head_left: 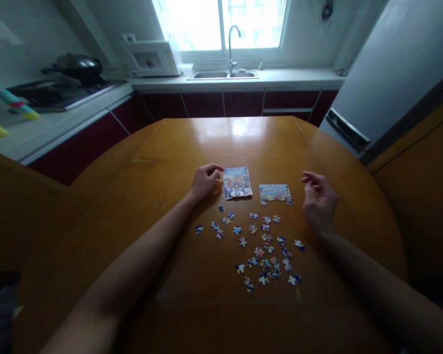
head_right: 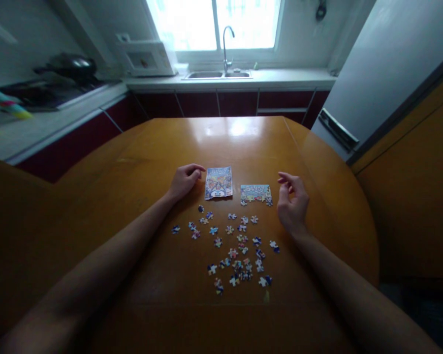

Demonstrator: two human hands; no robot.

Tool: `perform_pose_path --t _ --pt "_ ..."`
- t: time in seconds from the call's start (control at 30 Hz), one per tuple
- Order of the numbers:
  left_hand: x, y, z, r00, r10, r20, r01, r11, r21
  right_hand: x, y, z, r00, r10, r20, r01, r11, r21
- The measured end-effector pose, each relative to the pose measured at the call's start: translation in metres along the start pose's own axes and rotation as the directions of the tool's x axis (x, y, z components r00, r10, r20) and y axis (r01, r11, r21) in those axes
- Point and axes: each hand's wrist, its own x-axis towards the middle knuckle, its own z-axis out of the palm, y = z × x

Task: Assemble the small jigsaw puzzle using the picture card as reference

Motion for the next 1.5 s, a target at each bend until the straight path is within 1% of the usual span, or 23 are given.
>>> perform_pose_path --t 0.1,0.2,0.23,0.27,0.3,0.33,0.4,0.43,0.47,0.5,0.57,0.63,0.67,0.77,0.83,0.97,1.1,1.17,1.3,1.4,1.5 --pt "0.002 0.011 -0.009 0.996 0.026 0.085 -0.024 1.0 -0.02 0.002 0.0 -0.001 1.0 0.017 0.006 -0.017 0.999 0.027" --pt "-0.005 0.028 -0.021 0.972 0.056 0.227 -0.056 0.998 -0.007 0.005 0.001 -0.001 0.998 0.054 0.021 -0.055 0.997 0.054" --pt "-0.01 0.033 -0.026 0.955 0.063 0.29 -0.07 0.997 0.014 0.006 0.001 -0.002 0.998 0.066 0.024 -0.067 0.996 0.064" --pt "-0.017 0.037 -0.03 0.923 0.078 0.376 -0.112 0.991 0.068 0.007 -0.001 -0.002 0.997 0.076 0.027 -0.078 0.994 0.076" --pt "-0.024 0.041 -0.035 0.897 0.093 0.433 -0.156 0.981 0.112 0.008 -0.004 -0.003 0.996 0.085 0.027 -0.087 0.992 0.09" --pt "-0.033 0.043 -0.039 0.873 0.107 0.475 -0.196 0.97 0.141 0.01 -0.007 -0.004 0.995 0.094 0.025 -0.096 0.99 0.103" --pt "-0.05 0.045 -0.047 0.812 0.129 0.569 -0.251 0.958 0.141 0.014 -0.017 -0.008 0.994 0.108 0.023 -0.11 0.985 0.133" --pt "-0.058 0.044 -0.049 0.801 0.129 0.585 -0.26 0.955 0.144 0.016 -0.023 -0.01 0.993 0.117 0.023 -0.119 0.983 0.142" --pt "-0.065 0.043 -0.051 0.8 0.129 0.587 -0.27 0.95 0.16 0.019 -0.028 -0.012 0.992 0.128 0.02 -0.13 0.981 0.146" --pt "-0.071 0.042 -0.052 0.79 0.125 0.6 -0.279 0.945 0.171 0.021 -0.033 -0.014 0.99 0.14 0.021 -0.141 0.978 0.153" --pt "-0.081 0.041 -0.052 0.778 0.11 0.619 -0.286 0.939 0.192 0.025 -0.042 -0.017 0.989 0.14 0.046 -0.146 0.977 0.158" --pt "-0.087 0.043 -0.05 0.768 0.091 0.634 -0.284 0.935 0.21 0.028 -0.045 -0.019 0.989 0.12 0.085 -0.13 0.983 0.131" --pt "-0.088 0.045 -0.049 0.77 0.079 0.633 -0.281 0.933 0.225 0.029 -0.045 -0.019 0.988 0.11 0.106 -0.122 0.986 0.115" --pt "-0.091 0.053 -0.045 0.775 0.041 0.63 -0.266 0.926 0.268 0.033 -0.037 -0.018 0.983 0.097 0.154 -0.113 0.988 0.101" --pt "-0.091 0.056 -0.044 0.763 0.031 0.645 -0.267 0.925 0.271 0.035 -0.029 -0.018 0.98 0.09 0.176 -0.109 0.989 0.1" --pt "-0.089 0.06 -0.042 0.742 0.051 0.669 -0.304 0.914 0.267 0.036 -0.015 -0.02 0.975 0.074 0.208 -0.089 0.994 0.061" --pt "-0.087 0.061 -0.041 0.716 0.095 0.691 -0.356 0.902 0.245 0.033 -0.008 -0.022 0.962 0.088 0.257 -0.097 0.995 0.023" --pt "-0.086 0.061 -0.041 0.721 0.091 0.687 -0.349 0.904 0.246 0.031 -0.005 -0.022 0.957 0.094 0.275 -0.107 0.994 0.032" --pt "-0.087 0.061 -0.042 0.751 0.05 0.658 -0.281 0.926 0.251 0.029 0.0 -0.023 0.958 0.102 0.269 -0.117 0.992 0.039" --pt "-0.087 0.06 -0.043 0.734 0.026 0.679 -0.271 0.928 0.256 0.033 0.004 -0.024 0.961 0.116 0.25 -0.134 0.989 0.056" --pt "-0.085 0.061 -0.043 0.705 0.034 0.708 -0.318 0.908 0.273 0.038 0.008 -0.025 0.966 0.129 0.226 -0.153 0.984 0.093"
